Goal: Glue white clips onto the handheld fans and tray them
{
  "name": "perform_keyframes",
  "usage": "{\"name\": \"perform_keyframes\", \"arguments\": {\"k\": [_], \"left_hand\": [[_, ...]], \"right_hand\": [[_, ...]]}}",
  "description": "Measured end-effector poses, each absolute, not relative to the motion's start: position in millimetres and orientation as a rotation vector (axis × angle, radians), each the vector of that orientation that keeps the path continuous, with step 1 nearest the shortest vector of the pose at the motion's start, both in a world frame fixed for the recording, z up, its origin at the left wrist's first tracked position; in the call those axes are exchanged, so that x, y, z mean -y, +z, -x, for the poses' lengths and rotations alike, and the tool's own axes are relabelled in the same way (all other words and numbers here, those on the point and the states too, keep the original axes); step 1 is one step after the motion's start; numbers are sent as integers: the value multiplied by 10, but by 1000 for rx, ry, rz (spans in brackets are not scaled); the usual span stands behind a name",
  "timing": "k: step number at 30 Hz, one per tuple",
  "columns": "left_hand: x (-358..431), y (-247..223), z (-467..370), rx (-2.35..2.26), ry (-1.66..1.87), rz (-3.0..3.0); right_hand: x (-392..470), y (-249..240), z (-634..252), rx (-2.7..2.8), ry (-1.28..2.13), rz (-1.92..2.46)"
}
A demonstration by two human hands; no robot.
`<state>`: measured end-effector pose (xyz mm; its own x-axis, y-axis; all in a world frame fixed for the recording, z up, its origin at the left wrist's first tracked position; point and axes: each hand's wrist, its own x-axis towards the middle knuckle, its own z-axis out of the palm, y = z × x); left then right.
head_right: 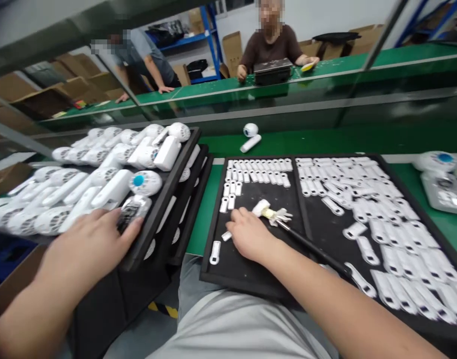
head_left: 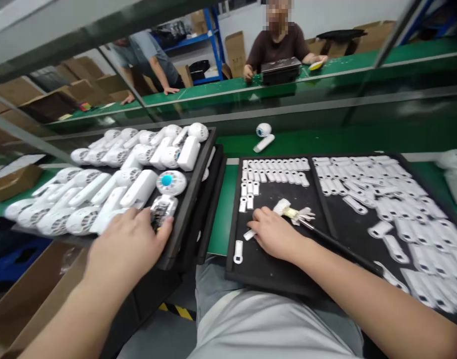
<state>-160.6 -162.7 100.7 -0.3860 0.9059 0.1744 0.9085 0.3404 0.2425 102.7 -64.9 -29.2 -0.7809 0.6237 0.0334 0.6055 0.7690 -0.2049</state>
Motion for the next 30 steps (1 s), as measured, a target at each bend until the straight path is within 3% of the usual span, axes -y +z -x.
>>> {"name": "perform_keyframes", "arguments": {"k": [3,6,8,10,12,13,16,20,30], "left_hand": [[1666,976,1535,2633,-20,1606],[1604,1011,1635,2829,-224,1737],[1577,1044,1738,3071,-657,1884],[1552,1084,1753,3163,-1336,1844],[1518,1136,1619,2979,-1909,1676],[1501,1162,1499,2853,-2036,1649],[1467,1189,1026,2602,-2022,1806],[1434,974,458,2574,-2145,2187],[1435,341,-52,2715,-2177,2218]], "right_hand": [[693,-305,-1134,2781,404,1069],[742,-292,-1280,2524,634,1073],[800,-243,-1377,2281,776,1063],[877,-143,-1437,2024,907,1098],[952,16,-1446,1773,1065,1123],[980,112,-1436,1675,1144,1113],[1019,409,-1388,1535,1271,1033],[1033,618,-1374,1546,1184,993],[1071,375,-1360,1325,1427,1209]]}}
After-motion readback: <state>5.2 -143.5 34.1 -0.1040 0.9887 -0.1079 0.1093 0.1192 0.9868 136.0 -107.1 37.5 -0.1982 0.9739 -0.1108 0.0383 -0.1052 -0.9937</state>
